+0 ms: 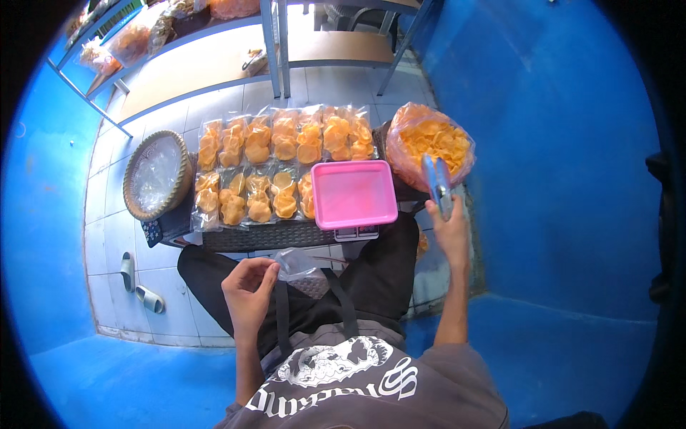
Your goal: The person sits on the floor and uses tongs to transfer orange chips from a large bag into small clear plastic bags. They place the filled bags onto a tray and continue the process repeatedly.
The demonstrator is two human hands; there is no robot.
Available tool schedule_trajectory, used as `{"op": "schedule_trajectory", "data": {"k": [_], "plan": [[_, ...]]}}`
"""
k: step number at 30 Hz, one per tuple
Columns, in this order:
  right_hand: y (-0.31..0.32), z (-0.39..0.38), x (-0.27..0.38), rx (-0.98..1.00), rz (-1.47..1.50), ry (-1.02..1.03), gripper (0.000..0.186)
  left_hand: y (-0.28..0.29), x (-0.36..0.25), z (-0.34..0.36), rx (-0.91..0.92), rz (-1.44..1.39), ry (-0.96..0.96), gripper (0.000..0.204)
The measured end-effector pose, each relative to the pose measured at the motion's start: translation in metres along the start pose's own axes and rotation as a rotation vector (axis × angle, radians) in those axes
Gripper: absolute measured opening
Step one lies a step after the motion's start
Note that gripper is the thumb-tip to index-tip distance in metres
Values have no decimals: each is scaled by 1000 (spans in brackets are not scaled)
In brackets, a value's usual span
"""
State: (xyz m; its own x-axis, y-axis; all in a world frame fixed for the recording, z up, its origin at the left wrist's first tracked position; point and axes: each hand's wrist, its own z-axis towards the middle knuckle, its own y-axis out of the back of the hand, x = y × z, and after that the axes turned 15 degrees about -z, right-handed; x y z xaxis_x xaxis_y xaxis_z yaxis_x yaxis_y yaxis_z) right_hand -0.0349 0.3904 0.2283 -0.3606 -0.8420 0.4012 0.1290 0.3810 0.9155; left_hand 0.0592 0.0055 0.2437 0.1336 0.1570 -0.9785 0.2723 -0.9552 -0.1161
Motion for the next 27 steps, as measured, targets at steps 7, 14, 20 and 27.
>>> {"op": "schedule_trajectory", "data": {"k": [7,14,20,27], "plan": [[59,68,-24,-5,-565,39,61,7,-7,16,-10,5,-120,6],[74,127,-25,165,-725,80,58,-2,-18,35,16,89,-211,7],[58,171,-27,336,-740,68,41,-16,-18,43,108,112,-274,8],[58,174,-53,265,-559,23,39,-8,-2,31,60,83,-214,8]]}}
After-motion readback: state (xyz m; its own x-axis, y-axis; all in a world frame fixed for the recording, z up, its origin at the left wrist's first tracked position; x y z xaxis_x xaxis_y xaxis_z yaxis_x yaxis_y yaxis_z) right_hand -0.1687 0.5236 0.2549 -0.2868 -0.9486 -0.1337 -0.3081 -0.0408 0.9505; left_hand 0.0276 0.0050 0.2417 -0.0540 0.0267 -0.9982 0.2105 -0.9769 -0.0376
